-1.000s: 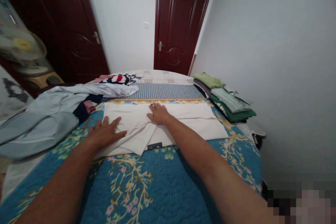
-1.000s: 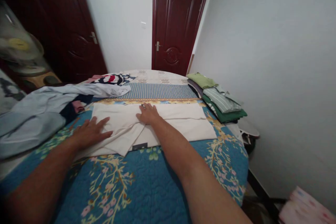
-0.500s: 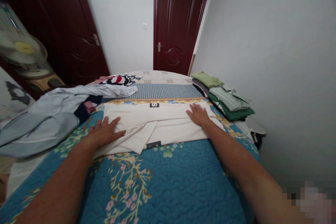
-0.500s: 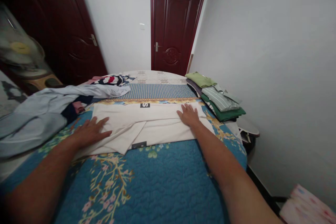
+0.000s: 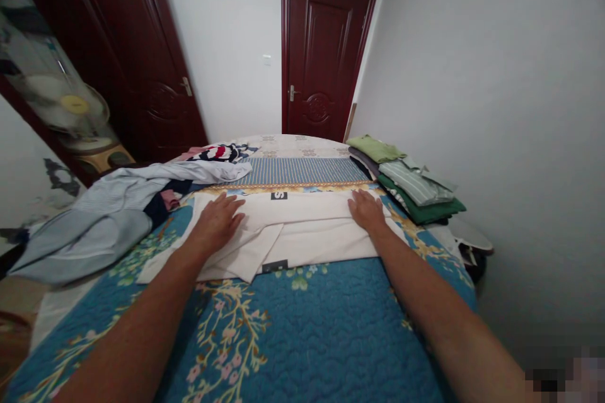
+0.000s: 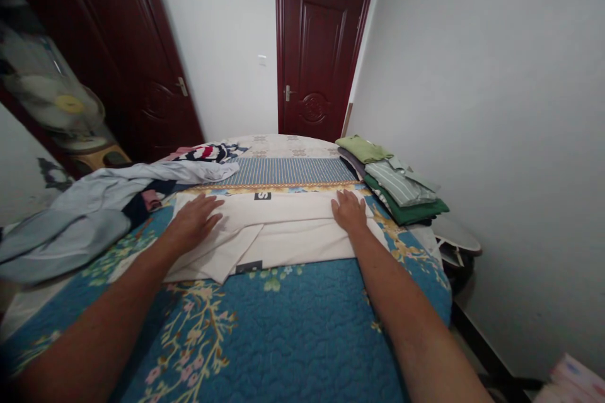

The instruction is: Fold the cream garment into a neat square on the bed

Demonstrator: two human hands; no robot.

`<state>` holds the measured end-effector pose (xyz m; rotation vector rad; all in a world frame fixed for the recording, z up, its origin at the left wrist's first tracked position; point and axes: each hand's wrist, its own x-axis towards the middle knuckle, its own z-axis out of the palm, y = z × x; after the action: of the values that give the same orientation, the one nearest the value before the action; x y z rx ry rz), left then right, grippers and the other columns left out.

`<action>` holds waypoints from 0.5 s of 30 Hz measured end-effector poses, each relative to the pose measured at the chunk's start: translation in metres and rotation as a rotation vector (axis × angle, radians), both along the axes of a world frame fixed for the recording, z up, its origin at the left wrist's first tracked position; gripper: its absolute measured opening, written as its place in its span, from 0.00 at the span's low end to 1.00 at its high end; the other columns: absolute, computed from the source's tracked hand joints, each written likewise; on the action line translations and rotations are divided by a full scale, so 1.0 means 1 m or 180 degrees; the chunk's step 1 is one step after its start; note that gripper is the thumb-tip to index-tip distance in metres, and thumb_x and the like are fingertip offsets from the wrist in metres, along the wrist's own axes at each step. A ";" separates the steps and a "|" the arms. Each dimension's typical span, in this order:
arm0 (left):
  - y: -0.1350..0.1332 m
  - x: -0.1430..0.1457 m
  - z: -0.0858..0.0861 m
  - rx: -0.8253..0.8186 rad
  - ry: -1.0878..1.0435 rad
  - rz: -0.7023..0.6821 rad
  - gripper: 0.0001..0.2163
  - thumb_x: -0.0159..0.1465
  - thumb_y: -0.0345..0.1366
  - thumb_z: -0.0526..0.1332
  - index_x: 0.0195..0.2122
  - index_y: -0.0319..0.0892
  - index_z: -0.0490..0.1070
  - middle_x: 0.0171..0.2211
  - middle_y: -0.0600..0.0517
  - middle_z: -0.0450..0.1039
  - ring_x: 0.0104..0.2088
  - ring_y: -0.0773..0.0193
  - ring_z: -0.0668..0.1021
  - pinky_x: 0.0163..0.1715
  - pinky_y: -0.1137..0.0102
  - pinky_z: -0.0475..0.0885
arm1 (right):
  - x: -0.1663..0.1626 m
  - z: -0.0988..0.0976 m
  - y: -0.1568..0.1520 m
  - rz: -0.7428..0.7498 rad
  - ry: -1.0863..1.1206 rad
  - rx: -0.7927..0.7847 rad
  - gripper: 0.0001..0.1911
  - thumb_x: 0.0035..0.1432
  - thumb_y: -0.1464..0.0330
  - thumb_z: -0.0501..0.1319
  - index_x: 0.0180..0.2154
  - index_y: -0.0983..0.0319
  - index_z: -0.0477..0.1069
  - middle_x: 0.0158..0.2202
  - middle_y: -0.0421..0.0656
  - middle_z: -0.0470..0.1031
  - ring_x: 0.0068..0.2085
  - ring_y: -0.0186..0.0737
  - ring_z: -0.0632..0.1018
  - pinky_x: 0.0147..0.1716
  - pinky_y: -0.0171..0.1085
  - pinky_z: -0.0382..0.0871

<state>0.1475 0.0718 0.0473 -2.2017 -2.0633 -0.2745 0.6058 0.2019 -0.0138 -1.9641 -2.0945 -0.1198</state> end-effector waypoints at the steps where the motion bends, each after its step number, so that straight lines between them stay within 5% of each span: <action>1: 0.008 0.011 -0.001 -0.0074 -0.0027 -0.0078 0.27 0.76 0.44 0.48 0.72 0.42 0.69 0.74 0.42 0.66 0.77 0.46 0.60 0.75 0.53 0.57 | 0.000 0.001 0.000 0.0030 0.0000 -0.0058 0.30 0.79 0.56 0.45 0.74 0.59 0.64 0.78 0.53 0.60 0.77 0.52 0.59 0.74 0.63 0.49; 7: 0.039 0.058 -0.031 -0.0592 0.0035 0.0049 0.30 0.78 0.50 0.47 0.77 0.48 0.61 0.78 0.40 0.58 0.77 0.41 0.60 0.73 0.45 0.59 | 0.001 0.005 0.001 0.0088 0.0022 -0.0295 0.30 0.79 0.55 0.47 0.74 0.56 0.63 0.78 0.50 0.59 0.77 0.52 0.57 0.75 0.62 0.48; 15: 0.036 0.059 -0.047 -0.0445 0.0127 0.0165 0.31 0.78 0.54 0.45 0.78 0.51 0.60 0.79 0.40 0.54 0.78 0.38 0.58 0.73 0.42 0.56 | 0.007 0.008 0.011 -0.0253 0.0192 0.0014 0.26 0.77 0.63 0.48 0.68 0.58 0.71 0.73 0.51 0.68 0.73 0.51 0.64 0.73 0.58 0.51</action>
<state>0.2069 0.1081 -0.0001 -2.2057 -2.1762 -0.0831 0.6125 0.2129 -0.0057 -2.0233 -1.9781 -0.0794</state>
